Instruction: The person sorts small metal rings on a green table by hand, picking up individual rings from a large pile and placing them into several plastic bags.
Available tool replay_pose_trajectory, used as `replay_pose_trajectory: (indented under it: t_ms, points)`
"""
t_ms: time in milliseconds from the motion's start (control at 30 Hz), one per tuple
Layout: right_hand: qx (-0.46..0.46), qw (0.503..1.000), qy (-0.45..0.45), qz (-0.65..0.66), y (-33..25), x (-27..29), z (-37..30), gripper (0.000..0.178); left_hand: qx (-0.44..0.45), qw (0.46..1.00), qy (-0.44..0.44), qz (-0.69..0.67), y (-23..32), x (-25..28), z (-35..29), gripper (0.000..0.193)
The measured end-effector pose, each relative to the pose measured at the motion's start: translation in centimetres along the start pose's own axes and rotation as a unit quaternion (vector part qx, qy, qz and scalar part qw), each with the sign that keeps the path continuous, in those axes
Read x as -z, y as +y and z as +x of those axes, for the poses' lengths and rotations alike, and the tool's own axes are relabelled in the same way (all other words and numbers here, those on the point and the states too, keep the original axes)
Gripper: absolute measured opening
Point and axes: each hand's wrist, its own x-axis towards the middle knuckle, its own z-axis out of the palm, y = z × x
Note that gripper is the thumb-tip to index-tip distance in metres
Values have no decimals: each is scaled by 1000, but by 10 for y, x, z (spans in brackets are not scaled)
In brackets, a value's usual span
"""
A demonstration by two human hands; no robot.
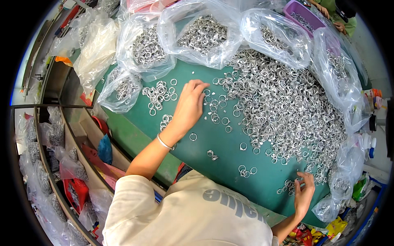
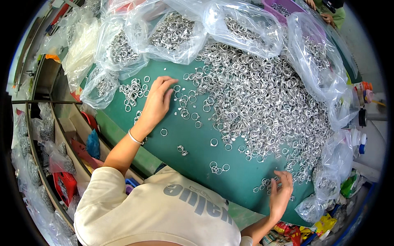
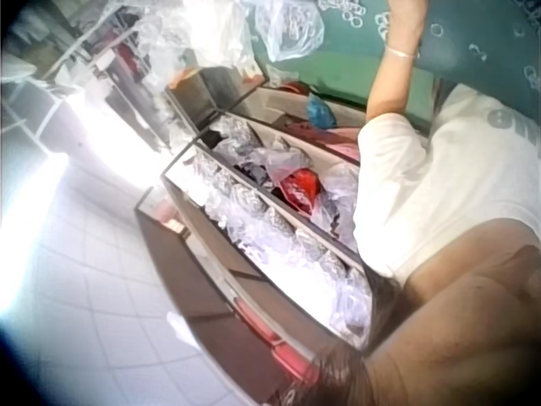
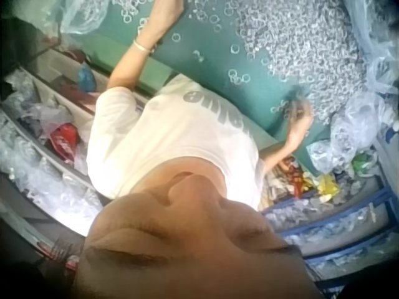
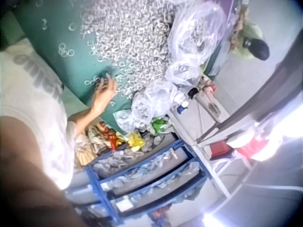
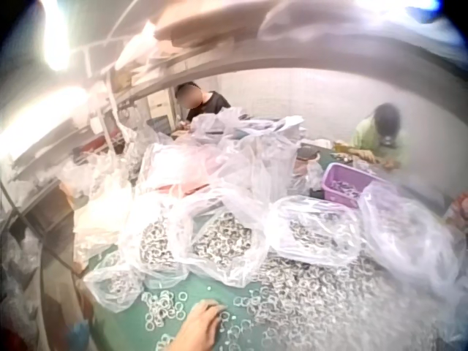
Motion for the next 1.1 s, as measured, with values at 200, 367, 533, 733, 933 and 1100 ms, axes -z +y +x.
replay_pose_trajectory:
  t_ms: [200, 367, 533, 733, 933, 1100]
  points:
    - [233, 967, -49, 95, -68, -57, 40, 36, -61, 995, -59, 50, 45, -23, -12, 41]
    - [243, 968, 50, -44, -117, -103, 75, 56, -132, 976, -168, -32, 71, -47, -8, 54]
    - [288, 951, 73, -83, -110, -125, 69, 53, -157, 973, -165, -22, 73, -56, -10, 53]
    - [391, 920, 29, -21, -92, -120, 59, 37, -160, 959, -215, -91, 59, -47, -19, 40]
    - [403, 907, -61, 104, -87, -103, 49, 37, -123, 976, -157, -84, 52, -28, -21, 44]
    - [262, 965, -17, 4, -95, -86, 48, 79, -198, 965, -173, -15, 70, -34, -8, 58]
